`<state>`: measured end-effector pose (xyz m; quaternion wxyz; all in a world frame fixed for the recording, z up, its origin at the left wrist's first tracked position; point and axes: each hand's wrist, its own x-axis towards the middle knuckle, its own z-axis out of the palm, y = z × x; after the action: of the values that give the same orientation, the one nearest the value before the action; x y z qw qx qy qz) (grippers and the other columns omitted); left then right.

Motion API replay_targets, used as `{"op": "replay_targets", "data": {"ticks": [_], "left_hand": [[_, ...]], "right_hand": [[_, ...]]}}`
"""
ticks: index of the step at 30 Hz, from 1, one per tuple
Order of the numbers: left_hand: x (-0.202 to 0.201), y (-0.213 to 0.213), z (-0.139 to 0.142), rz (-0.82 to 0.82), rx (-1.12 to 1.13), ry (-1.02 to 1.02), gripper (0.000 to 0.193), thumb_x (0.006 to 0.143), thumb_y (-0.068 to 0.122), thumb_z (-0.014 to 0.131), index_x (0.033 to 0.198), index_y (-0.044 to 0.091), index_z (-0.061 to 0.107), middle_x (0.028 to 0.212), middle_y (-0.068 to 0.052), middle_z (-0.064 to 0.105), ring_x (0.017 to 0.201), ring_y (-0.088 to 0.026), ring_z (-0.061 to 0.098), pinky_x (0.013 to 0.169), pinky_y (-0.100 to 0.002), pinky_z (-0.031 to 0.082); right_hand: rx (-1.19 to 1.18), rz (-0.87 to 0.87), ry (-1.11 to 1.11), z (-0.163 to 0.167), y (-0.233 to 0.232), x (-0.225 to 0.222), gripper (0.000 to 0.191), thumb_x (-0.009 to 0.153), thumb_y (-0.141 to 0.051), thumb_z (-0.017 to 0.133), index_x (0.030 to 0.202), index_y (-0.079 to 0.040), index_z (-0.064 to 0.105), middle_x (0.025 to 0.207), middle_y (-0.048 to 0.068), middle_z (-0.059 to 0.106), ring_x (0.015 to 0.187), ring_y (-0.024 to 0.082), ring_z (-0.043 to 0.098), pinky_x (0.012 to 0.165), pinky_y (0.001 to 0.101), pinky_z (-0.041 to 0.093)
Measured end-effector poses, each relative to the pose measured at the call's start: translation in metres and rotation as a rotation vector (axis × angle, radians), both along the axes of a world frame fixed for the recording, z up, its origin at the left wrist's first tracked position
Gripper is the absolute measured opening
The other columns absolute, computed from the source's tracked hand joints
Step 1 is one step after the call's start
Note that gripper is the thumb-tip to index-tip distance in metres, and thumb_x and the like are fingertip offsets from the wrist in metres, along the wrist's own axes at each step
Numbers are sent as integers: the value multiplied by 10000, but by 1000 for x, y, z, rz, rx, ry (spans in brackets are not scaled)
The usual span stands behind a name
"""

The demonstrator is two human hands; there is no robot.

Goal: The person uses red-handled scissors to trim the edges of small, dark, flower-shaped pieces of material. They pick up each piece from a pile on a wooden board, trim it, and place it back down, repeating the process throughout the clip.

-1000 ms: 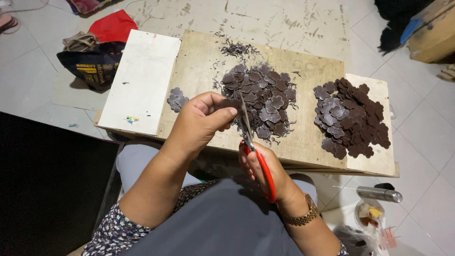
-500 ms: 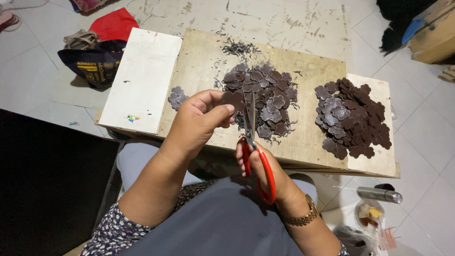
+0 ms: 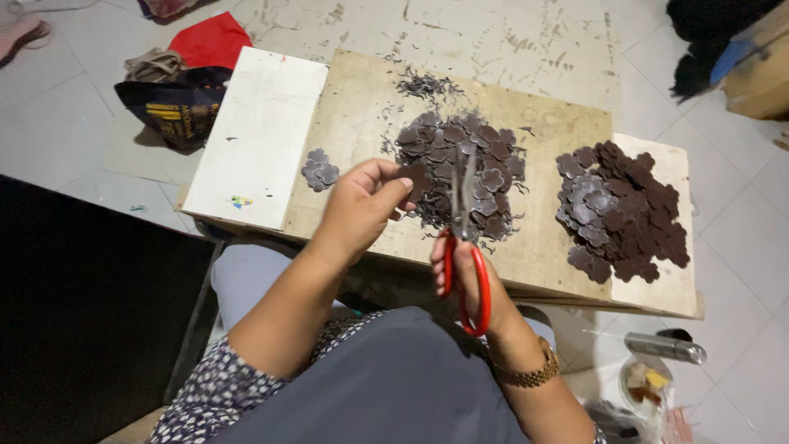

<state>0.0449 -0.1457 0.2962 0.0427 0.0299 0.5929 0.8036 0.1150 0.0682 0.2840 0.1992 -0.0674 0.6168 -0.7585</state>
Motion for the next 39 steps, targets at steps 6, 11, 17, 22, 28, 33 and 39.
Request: {"op": "replay_targets", "data": {"ticks": [6, 11, 17, 22, 28, 33, 39], "left_hand": [[-8, 2, -98, 63, -310, -255, 159, 900, 144, 677, 996, 19, 697, 792, -69, 707, 662, -152, 665, 578, -290, 527], [-27, -40, -120, 412, -642, -142, 246, 871, 177, 725, 1077, 43, 709, 843, -95, 747, 748, -182, 719, 691, -313, 565], [-54, -79, -84, 598, -884, -65, 247, 937, 240, 715, 1117, 72, 736, 1059, -116, 766, 989, -242, 720, 912, -373, 568], [-36, -55, -90, 599, -1213, -92, 715, 916, 385, 696, 1503, 95, 407, 1575, -179, 308, 1457, -382, 261, 1159, -552, 263], [-17, -17, -131, 255, -1483, 7, 978, 943, 648, 513, 1620, 50, 138, 1678, -249, -4, 1548, -413, -94, 1201, -651, -14], [-24, 22, -142, 62, -1503, 160, 1068, 912, 729, 485, 1620, 32, 95, 1680, -274, -43, 1544, -413, -126, 1180, -675, -32], [-35, 59, -129, -69, -1443, 246, 1214, 805, 791, 564, 1606, 41, 45, 1657, -276, -70, 1533, -425, -122, 1179, -666, -22]], "right_hand": [[76, -249, -183, -55, 24, -23, 482, 1035, -558, 405, 949, -108, 554, 734, 2, 526, 606, 119, 518, 559, 290, 463], [203, -335, -239, -93, 48, -32, 509, 1014, -587, 412, 915, -108, 551, 683, 30, 519, 539, 151, 507, 497, 308, 453], [264, -330, -213, -102, 52, -30, 521, 1000, -600, 426, 910, -103, 553, 692, 22, 531, 558, 130, 524, 505, 302, 467], [273, -426, -206, -102, 56, -32, 501, 1005, -571, 469, 928, -84, 559, 664, 42, 534, 530, 144, 526, 488, 298, 453], [366, -600, -15, -125, 83, -44, 426, 1023, -492, 522, 953, -74, 561, 665, 18, 538, 520, 120, 556, 476, 278, 476], [377, -715, 19, -139, 103, -57, 378, 1035, -420, 586, 949, -53, 552, 653, 16, 546, 506, 116, 547, 468, 278, 464], [719, -831, 455, -133, 103, -86, 300, 1017, -272, 709, 1051, -3, 582, 820, 46, 686, 720, 149, 650, 649, 300, 526]]}}
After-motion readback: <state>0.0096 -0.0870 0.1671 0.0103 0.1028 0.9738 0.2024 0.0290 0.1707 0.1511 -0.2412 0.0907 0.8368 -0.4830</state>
